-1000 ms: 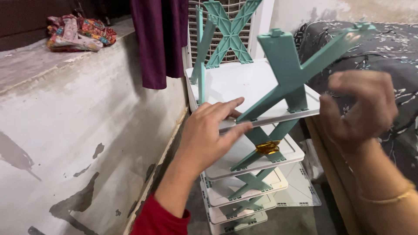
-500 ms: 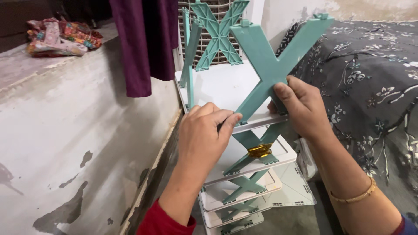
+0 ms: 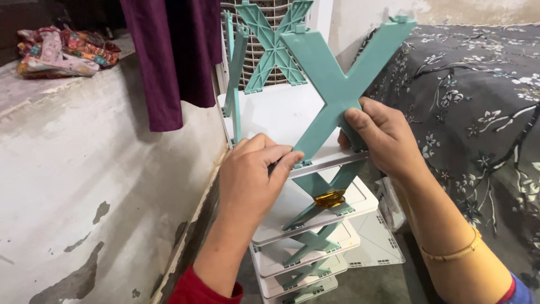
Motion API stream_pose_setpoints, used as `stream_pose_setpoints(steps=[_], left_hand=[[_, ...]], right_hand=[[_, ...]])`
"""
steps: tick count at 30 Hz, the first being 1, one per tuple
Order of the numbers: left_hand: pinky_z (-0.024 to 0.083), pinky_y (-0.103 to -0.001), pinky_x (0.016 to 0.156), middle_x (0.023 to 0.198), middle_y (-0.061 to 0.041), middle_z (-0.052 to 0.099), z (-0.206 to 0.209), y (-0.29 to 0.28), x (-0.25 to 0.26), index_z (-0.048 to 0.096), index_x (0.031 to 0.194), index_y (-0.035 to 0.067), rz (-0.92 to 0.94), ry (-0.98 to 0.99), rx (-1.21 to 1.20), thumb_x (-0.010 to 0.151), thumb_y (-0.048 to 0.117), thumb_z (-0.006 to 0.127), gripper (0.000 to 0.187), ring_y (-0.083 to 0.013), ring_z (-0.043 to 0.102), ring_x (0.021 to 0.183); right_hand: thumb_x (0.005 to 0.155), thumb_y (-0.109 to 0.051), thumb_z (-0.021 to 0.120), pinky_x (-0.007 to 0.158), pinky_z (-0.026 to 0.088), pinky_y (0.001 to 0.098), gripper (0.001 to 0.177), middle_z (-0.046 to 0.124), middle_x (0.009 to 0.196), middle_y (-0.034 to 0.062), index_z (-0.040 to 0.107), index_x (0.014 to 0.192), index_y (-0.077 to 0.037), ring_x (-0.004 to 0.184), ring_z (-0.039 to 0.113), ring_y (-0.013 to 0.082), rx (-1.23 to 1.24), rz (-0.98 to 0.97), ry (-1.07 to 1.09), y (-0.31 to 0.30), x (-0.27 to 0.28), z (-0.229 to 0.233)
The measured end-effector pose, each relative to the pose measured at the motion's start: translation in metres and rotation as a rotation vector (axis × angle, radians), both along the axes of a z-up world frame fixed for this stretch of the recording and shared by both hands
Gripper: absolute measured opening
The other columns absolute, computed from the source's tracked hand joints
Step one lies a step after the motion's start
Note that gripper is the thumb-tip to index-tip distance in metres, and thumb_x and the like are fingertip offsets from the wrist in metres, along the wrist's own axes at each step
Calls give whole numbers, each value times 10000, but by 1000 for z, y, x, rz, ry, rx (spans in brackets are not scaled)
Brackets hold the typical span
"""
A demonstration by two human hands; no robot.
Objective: The person assembles a multi-tiered plastic storage rack by hand. They attach green X-shaped support pieces to white trays and stack them vertically, then place a final white tray on top.
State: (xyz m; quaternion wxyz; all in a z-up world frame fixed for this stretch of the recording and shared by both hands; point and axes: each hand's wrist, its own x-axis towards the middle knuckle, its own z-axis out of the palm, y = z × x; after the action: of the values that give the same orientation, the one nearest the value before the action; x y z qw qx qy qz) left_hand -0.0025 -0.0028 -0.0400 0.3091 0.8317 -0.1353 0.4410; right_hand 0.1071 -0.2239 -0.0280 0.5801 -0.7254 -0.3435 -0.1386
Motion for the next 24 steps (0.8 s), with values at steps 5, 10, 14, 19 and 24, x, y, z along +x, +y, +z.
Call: stream_pose_setpoints(steps=[5, 10, 14, 19, 24], left_hand=[[460, -371, 659, 740, -17, 637, -2, 1, -3, 808, 876, 127, -16, -31, 12, 855, 295, 781, 171, -223, 603, 735], [468, -375, 680, 758, -15, 633, -4, 0, -3, 795, 890, 112, -32, -88, 37, 875, 274, 773, 164, -225, 601, 752], [469, -383, 675, 757, -29, 626, -5, 1, -2, 798, 897, 111, -7, -84, 51, 889, 247, 765, 141, -236, 593, 750], [474, -393, 678, 761, -37, 635, -5, 3, -3, 798, 901, 110, -2, -73, 46, 883, 241, 769, 136, -246, 610, 752], [475, -399, 679, 763, -51, 638, -3, 2, -2, 802, 906, 108, 10, -68, 47, 874, 223, 767, 124, -258, 619, 753]], right_hand=[[1068, -328, 563, 663, 482, 220, 334, 695, 811, 17, 681, 1014, -20, 733, 603, 59, 2, 30, -9, -8, -1, -3], [1087, -292, 552, 794, 496, 219, 328, 712, 929, 27, 692, 1089, 5, 873, 620, 68, -13, 94, -59, -12, -3, 1], [1034, -222, 605, 843, 496, 235, 334, 662, 1037, 23, 615, 1259, 25, 968, 578, 69, -23, 17, -102, -6, -11, 6], [1050, -190, 576, 892, 521, 240, 342, 730, 1067, 36, 644, 1291, 43, 1000, 634, 73, -86, 29, -74, -10, -15, 15], [1004, -137, 619, 759, 539, 253, 303, 757, 940, 58, 689, 1254, 20, 856, 640, 92, -286, -125, -181, -27, -13, 23]])
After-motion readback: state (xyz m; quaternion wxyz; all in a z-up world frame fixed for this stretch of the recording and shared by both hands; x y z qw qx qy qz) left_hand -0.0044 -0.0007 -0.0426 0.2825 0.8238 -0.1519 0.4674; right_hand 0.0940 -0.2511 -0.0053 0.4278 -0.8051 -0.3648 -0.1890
